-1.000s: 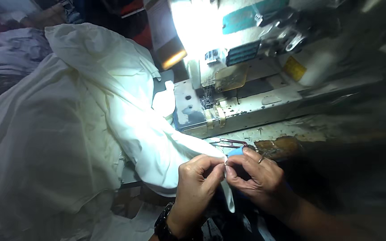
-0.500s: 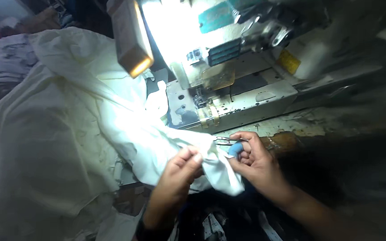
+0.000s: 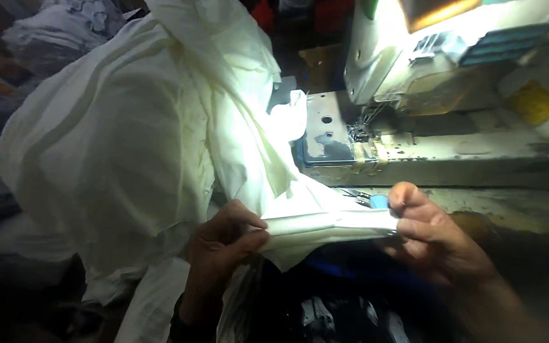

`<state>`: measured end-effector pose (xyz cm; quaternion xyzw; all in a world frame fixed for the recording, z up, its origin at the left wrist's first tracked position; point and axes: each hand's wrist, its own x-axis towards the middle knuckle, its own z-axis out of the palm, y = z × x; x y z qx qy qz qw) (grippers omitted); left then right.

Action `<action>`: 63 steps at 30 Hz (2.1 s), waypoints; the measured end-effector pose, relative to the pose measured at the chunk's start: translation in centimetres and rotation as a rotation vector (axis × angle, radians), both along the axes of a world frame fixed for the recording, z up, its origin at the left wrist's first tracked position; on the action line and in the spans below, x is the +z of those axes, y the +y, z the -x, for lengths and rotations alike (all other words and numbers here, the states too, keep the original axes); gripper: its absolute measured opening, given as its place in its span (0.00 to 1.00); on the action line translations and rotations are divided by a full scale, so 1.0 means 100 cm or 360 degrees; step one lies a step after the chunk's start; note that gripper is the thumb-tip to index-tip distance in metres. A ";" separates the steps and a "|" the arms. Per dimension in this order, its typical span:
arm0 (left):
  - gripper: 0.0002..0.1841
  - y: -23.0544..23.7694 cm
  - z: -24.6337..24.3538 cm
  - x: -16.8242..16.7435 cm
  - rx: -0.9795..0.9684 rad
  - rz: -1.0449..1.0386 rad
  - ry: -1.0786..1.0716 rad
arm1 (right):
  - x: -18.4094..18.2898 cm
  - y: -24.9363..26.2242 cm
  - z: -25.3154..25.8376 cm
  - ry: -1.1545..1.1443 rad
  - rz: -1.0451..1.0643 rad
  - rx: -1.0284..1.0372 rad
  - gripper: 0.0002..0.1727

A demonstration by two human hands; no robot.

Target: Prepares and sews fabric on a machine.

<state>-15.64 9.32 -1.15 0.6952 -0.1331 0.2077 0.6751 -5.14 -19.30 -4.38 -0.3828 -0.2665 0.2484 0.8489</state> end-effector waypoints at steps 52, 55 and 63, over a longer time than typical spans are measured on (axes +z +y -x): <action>0.21 -0.082 -0.264 0.026 0.0264 -0.1731 0.0340 | -0.002 0.007 -0.055 -0.0140 0.1165 -0.1002 0.25; 0.25 -0.084 -0.276 0.028 0.0224 -0.1728 0.0456 | -0.004 0.015 -0.058 -0.0103 0.1043 -0.0968 0.20; 0.20 -0.096 -0.260 0.038 0.0219 -0.1674 0.0516 | -0.010 0.012 -0.055 -0.0274 0.0981 -0.0974 0.15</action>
